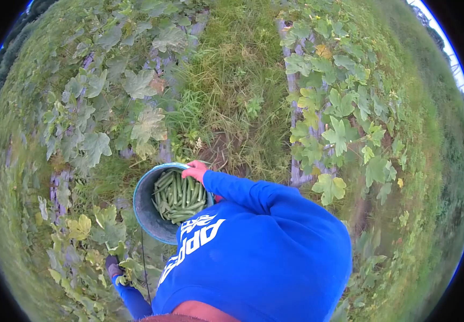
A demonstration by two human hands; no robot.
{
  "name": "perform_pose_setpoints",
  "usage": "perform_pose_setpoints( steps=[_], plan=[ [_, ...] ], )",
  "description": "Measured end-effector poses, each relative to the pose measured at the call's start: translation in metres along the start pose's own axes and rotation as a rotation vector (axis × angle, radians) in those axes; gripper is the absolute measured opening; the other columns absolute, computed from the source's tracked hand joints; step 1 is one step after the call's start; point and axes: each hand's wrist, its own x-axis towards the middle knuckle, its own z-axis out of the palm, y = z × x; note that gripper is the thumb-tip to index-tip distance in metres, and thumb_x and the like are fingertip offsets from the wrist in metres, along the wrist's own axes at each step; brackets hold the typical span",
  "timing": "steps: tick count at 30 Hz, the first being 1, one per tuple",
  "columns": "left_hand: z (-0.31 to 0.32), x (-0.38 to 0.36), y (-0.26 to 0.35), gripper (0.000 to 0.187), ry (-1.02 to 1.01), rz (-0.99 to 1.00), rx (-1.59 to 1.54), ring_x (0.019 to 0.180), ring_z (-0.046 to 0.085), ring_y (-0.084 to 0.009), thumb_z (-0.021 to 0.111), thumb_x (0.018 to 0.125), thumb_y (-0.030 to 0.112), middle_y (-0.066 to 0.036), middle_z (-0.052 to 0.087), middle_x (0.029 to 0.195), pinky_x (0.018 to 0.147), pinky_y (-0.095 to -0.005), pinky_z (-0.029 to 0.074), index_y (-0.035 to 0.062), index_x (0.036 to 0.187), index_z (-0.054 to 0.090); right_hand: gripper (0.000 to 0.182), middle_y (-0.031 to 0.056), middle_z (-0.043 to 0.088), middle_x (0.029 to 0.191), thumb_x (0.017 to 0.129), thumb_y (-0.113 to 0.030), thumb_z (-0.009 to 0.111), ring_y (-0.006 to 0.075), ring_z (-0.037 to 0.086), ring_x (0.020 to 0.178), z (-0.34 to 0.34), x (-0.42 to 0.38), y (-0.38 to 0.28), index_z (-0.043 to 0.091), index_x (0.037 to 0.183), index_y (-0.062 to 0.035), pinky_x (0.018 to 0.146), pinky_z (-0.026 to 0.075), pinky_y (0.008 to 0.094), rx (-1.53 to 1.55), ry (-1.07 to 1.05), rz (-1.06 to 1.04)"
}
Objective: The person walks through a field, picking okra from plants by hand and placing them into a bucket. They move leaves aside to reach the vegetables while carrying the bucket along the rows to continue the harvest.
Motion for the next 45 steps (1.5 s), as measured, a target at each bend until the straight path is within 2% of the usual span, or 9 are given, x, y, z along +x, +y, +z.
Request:
perform_pose_setpoints(
  steps=[2, 4, 6, 10, 15, 17, 19, 40, 45],
  plan=[
    [-0.015, -0.051, 0.02, 0.03, 0.03, -0.061, -0.292, 0.069, 0.061, -0.031, 0.05, 0.085, 0.033, -0.017, 0.064, 0.076, 0.059, -0.0428, 0.045, 0.0059, 0.08, 0.062, 0.048, 0.004, 0.058, 0.088, 0.061, -0.022, 0.076, 0.0142, 0.051, 0.085, -0.005, -0.001, -0.006, 0.06, 0.102, -0.0033, 0.076, 0.039, 0.0265, -0.102, 0.028, -0.015],
    [-0.022, -0.023, -0.046, 0.031, 0.029, 0.495, -0.553, 0.081, 0.062, -0.0211, 0.045, 0.088, 0.034, -0.008, 0.062, 0.077, 0.074, -0.0417, 0.05, 0.007, 0.08, 0.059, 0.048, 0.0041, 0.058, 0.089, 0.061, -0.021, 0.075, 0.0145, 0.051, 0.085, -0.008, 0.001, -0.011, 0.059, 0.102, -0.0034, 0.076, 0.039, 0.0268, -0.101, 0.006, 0.0],
    [-0.027, -0.093, 0.003, 0.028, 0.342, 0.062, -1.457, 0.094, 0.058, -0.0214, 0.046, 0.085, 0.031, -0.006, 0.064, 0.099, 0.08, -0.0364, 0.045, 0.0092, 0.092, 0.063, 0.043, 0.0047, 0.058, 0.092, 0.062, -0.016, 0.074, 0.0154, 0.053, 0.088, -0.005, 0.005, -0.014, 0.059, 0.101, -0.0036, 0.081, 0.039, 0.0271, -0.08, -0.038, 0.047],
    [-0.029, -0.17, 0.057, 0.039, 0.884, 0.677, -0.95, 0.106, 0.055, -0.0254, 0.045, 0.087, 0.034, -0.017, 0.06, 0.113, 0.096, -0.0402, 0.04, -0.001, 0.088, 0.061, 0.046, 0.0107, 0.06, 0.097, 0.067, -0.004, 0.067, 0.0232, 0.06, 0.086, 0.007, 0.022, -0.022, 0.052, 0.11, -0.0016, 0.079, 0.049, 0.0373, 0.134, -0.231, 0.173],
    [-0.037, -0.247, 0.17, 0.03, 0.697, 0.49, -1.293, 0.1, 0.057, -0.0272, 0.041, 0.087, 0.019, -0.019, 0.059, 0.106, 0.085, -0.0373, 0.044, -0.005, 0.088, 0.058, 0.051, 0.0066, 0.057, 0.095, 0.069, -0.005, 0.067, 0.0197, 0.056, 0.088, 0.059, 0.026, -0.04, 0.048, 0.116, -0.0048, 0.079, 0.047, 0.0349, 0.018, -0.368, 0.298],
    [-0.002, -0.244, 0.169, 0.025, 0.375, 0.641, -1.295, 0.102, 0.056, -0.0254, 0.049, 0.088, 0.019, -0.016, 0.061, 0.105, 0.092, -0.038, 0.041, -0.0014, 0.098, 0.06, 0.044, 0.0086, 0.059, 0.099, 0.071, -0.006, 0.064, 0.0215, 0.058, 0.089, 0.077, 0.02, -0.025, 0.05, 0.114, -0.0034, 0.078, 0.049, 0.0361, -0.015, -0.428, 0.319],
    [0.024, -0.25, 0.161, 0.028, 0.101, 0.356, -1.134, 0.1, 0.058, -0.0247, 0.056, 0.091, 0.026, -0.013, 0.06, 0.107, 0.087, -0.0354, 0.045, 0.0043, 0.109, 0.059, 0.023, 0.0061, 0.063, 0.087, 0.073, -0.009, 0.063, 0.0227, 0.062, 0.082, 0.1, 0.012, -0.024, 0.059, 0.095, -0.007, 0.075, 0.052, 0.0384, -0.089, -0.484, 0.401],
    [0.127, -0.346, -0.199, 0.037, 0.43, -0.41, -1.209, 0.102, 0.057, -0.0299, 0.044, 0.093, 0.043, -0.01, 0.061, 0.112, 0.089, -0.0375, 0.045, 0.0145, 0.111, 0.06, 0.035, 0.0119, 0.065, 0.106, 0.076, -0.021, 0.059, 0.0281, 0.061, 0.099, 0.416, -0.154, 0.19, 0.061, 0.106, -0.0015, 0.094, 0.046, 0.0434, -0.899, -1.119, 0.929],
    [0.142, -0.389, -0.272, 0.03, 0.54, -0.462, -1.079, 0.102, 0.059, -0.0278, 0.042, 0.094, 0.03, -0.008, 0.061, 0.111, 0.088, -0.0337, 0.046, 0.0125, 0.11, 0.062, 0.024, 0.0069, 0.065, 0.087, 0.076, -0.008, 0.06, 0.02, 0.063, 0.075, 0.484, -0.253, 0.241, 0.061, 0.099, -0.0027, 0.07, 0.052, 0.0342, -0.971, -1.324, 0.707]
  ],
)
